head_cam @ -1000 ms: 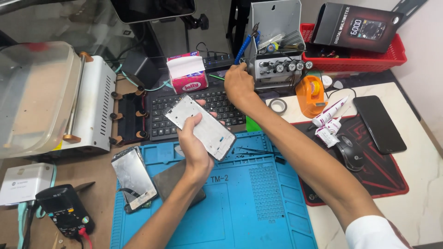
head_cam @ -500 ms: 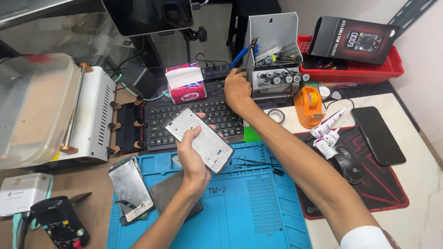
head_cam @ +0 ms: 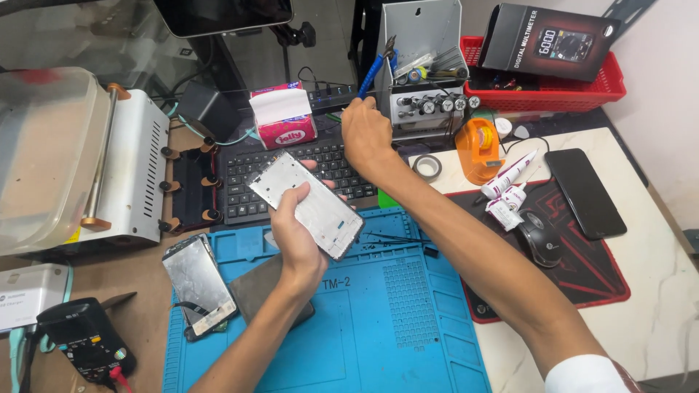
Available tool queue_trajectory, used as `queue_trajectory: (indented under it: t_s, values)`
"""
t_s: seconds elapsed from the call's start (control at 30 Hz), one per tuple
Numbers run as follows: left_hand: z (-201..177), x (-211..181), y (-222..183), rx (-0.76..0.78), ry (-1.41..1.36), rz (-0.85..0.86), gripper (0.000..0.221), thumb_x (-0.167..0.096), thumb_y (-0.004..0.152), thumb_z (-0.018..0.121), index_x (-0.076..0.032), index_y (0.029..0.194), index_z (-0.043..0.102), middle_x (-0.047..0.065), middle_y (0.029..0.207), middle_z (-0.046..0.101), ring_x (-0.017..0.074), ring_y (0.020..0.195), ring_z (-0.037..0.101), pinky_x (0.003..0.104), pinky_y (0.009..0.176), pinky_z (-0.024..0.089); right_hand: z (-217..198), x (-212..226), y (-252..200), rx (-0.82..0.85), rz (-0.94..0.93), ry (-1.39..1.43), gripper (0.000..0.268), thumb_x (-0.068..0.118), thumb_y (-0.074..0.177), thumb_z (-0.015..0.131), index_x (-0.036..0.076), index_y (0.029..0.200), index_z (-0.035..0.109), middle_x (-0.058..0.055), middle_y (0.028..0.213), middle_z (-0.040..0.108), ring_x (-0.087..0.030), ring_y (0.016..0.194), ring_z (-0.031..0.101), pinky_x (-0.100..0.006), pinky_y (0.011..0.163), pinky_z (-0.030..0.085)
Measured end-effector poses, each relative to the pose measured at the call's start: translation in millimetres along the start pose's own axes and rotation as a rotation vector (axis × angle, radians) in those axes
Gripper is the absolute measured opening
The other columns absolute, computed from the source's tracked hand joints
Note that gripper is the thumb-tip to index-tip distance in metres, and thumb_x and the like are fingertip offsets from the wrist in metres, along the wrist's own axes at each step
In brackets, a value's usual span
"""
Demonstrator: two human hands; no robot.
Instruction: Disassembling a mobile phone using a screwdriver and a prying tool on a repair mat.
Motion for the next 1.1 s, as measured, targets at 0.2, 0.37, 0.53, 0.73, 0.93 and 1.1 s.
queue_trajectory:
  t_s: [0.2, 0.37, 0.53, 0.73, 0.93, 1.1]
  values:
    - [3, -9, -1, 0.040, -0.004, 0.068, 0.043, -0.028, 0.083, 0.050, -0.010, 0.122, 0.053, 0.012, 0.087, 0.067, 0.0243, 0.072, 0.072, 0.045, 0.060, 0.067, -83, -22, -45, 0.228, -0.002, 0.267, 0.041, 0.010, 0.083, 0.081, 0.000, 0.122, 0.072, -0.025, 0.094, 0.075, -0.046, 0.087, 0.077, -0.065, 0.065, 0.062]
    - [5, -5, -3, 0.051, 0.012, 0.035, 0.044, -0.028, 0.082, 0.050, -0.010, 0.121, 0.054, 0.011, 0.086, 0.065, 0.0232, 0.071, 0.071, 0.044, 0.061, 0.067, -131, -57, -76, 0.305, 0.026, 0.330, 0.036, 0.016, 0.089, 0.078, 0.004, 0.122, 0.072, -0.025, 0.105, 0.075, -0.052, 0.103, 0.073, -0.068, 0.082, 0.057]
    - [5, 5, -2, 0.057, 0.031, 0.015, 0.044, -0.028, 0.081, 0.050, -0.010, 0.121, 0.056, 0.012, 0.086, 0.066, 0.0238, 0.071, 0.071, 0.045, 0.060, 0.067, -95, -85, -86, 0.259, 0.041, 0.200, 0.034, 0.018, 0.090, 0.075, 0.013, 0.123, 0.070, -0.018, 0.104, 0.075, -0.049, 0.099, 0.074, -0.064, 0.083, 0.059]
    - [6, 4, -5, 0.072, 0.026, 0.024, 0.044, -0.028, 0.082, 0.051, -0.009, 0.122, 0.056, 0.012, 0.086, 0.067, 0.0249, 0.071, 0.071, 0.045, 0.061, 0.066, -81, -90, -101, 0.120, 0.036, 0.164, 0.038, 0.003, 0.094, 0.069, 0.008, 0.130, 0.062, -0.017, 0.103, 0.071, -0.048, 0.089, 0.076, -0.059, 0.074, 0.062]
    - [11, 15, -5, 0.097, 0.058, 0.007, 0.044, -0.028, 0.083, 0.051, -0.009, 0.122, 0.056, 0.013, 0.086, 0.068, 0.0256, 0.072, 0.073, 0.044, 0.063, 0.066, -114, -86, -123, 0.016, -0.007, 0.295, 0.032, -0.004, 0.097, 0.063, 0.004, 0.128, 0.061, -0.021, 0.097, 0.071, -0.050, 0.084, 0.075, -0.059, 0.068, 0.061]
    - [33, 43, -14, 0.170, -0.021, -0.150, 0.043, -0.025, 0.086, 0.053, -0.007, 0.125, 0.051, 0.019, 0.093, 0.069, 0.0333, 0.080, 0.075, 0.050, 0.069, 0.064, -130, -115, -138, 0.072, 0.062, 0.499, 0.021, 0.011, 0.095, 0.076, 0.007, 0.115, 0.072, -0.020, 0.096, 0.076, -0.047, 0.096, 0.074, -0.056, 0.077, 0.059]
Point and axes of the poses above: each hand's wrist, its own y-axis towards the middle knuckle, its own z-axis out of the palm, x = y × z, the point moved 10 cm from there along y, towards the middle knuckle
